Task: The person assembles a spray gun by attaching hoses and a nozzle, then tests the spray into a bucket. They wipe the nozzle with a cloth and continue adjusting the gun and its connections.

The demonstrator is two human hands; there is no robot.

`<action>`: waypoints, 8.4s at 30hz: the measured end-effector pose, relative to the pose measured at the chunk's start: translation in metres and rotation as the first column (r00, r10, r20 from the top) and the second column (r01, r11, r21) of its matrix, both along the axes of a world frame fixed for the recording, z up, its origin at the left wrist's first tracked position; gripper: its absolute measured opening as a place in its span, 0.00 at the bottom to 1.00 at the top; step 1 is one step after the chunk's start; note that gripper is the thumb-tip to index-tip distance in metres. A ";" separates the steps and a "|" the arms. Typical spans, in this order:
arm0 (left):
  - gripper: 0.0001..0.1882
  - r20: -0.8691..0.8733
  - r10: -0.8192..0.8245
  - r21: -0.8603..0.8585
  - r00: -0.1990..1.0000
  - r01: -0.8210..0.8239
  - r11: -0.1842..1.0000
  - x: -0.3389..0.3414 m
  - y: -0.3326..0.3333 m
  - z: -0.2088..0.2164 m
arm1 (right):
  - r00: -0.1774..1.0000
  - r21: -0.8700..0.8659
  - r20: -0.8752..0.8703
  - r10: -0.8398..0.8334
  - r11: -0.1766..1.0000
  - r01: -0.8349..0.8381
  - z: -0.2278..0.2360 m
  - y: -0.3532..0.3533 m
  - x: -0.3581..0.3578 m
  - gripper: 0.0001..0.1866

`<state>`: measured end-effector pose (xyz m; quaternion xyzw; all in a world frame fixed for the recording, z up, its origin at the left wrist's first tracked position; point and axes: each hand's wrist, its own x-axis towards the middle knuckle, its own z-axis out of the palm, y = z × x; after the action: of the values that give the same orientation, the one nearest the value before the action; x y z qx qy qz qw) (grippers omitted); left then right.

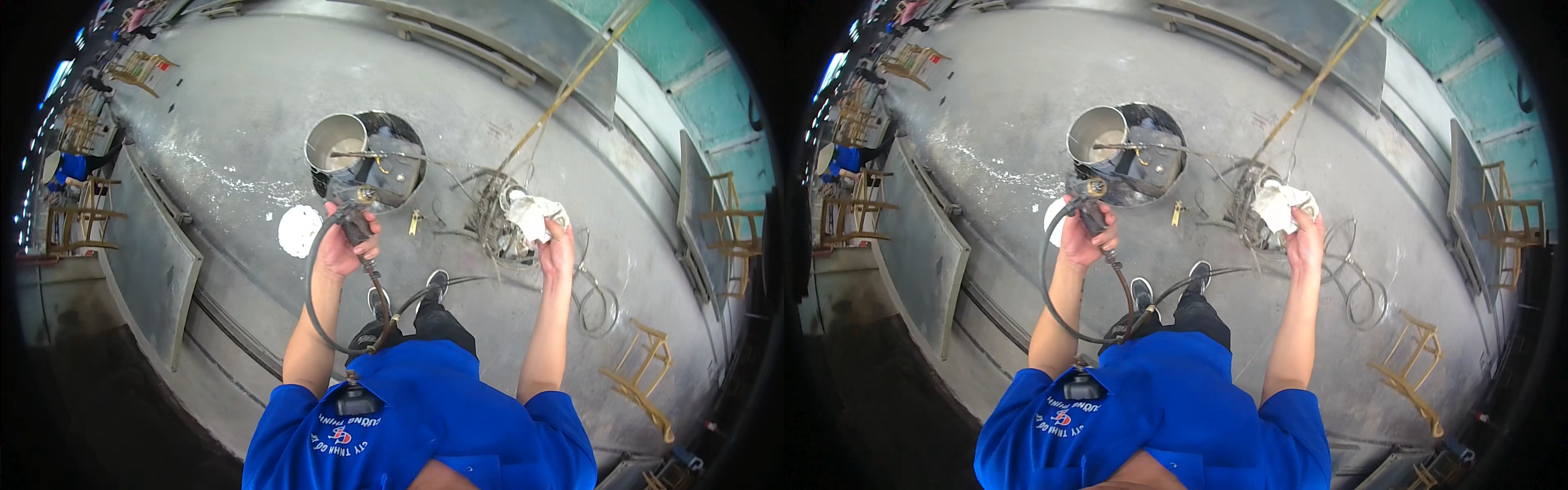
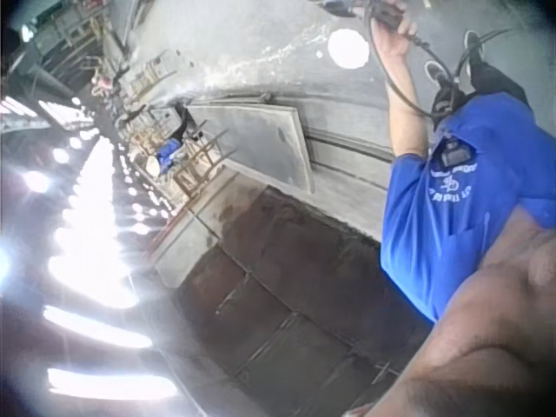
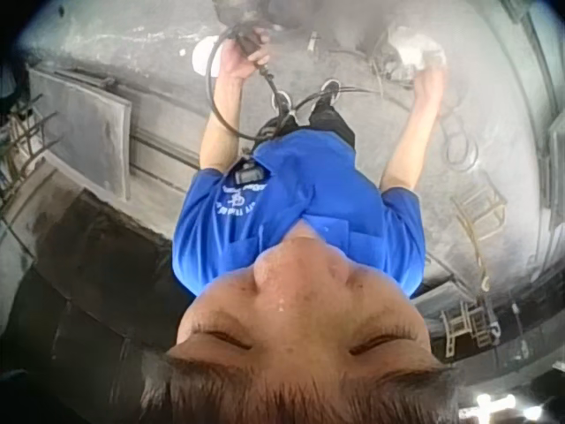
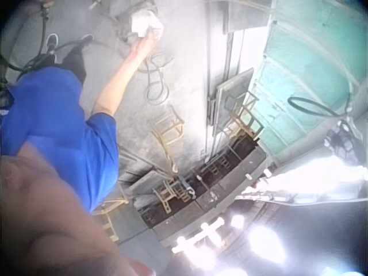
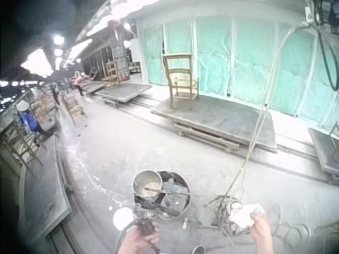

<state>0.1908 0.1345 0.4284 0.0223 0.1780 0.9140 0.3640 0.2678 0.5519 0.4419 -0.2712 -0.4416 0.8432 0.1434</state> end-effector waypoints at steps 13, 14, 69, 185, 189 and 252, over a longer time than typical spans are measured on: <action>0.38 -0.123 0.026 -0.230 0.992 -0.054 0.972 0.021 -0.006 0.075 | 0.761 0.879 -0.179 0.623 0.449 -0.160 0.153 -0.230 -0.043 0.13; 0.37 -0.130 0.044 -0.190 0.990 -0.068 0.979 0.023 -0.006 0.079 | 0.717 0.923 -0.194 0.670 0.372 -0.098 0.153 -0.242 -0.037 0.14; 0.39 -0.253 0.073 -0.052 0.965 -0.089 0.995 0.025 -0.037 0.094 | 0.663 0.194 -0.341 0.666 0.740 -0.644 0.160 -0.260 -0.025 0.20; 0.43 -0.396 0.098 -0.452 0.913 -0.286 0.845 -0.142 -0.084 -0.409 | 0.962 0.215 0.064 0.265 0.938 -0.272 -0.550 -0.166 -0.129 0.26; 0.39 -0.382 0.004 -0.564 0.924 -0.237 0.791 -0.139 -0.023 -0.418 | 0.963 0.241 0.057 0.263 0.932 -0.269 -0.462 -0.170 -0.120 0.27; 0.22 -0.438 -0.234 -0.533 0.868 -0.042 0.845 -0.117 0.018 -0.421 | 0.981 0.300 -0.125 0.145 0.949 -0.102 -0.420 -0.228 -0.117 0.22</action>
<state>0.0734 0.1526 0.0073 0.1603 0.5055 0.7740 0.3460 0.1512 0.3242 0.0223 -0.1566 -0.5657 0.7936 0.1603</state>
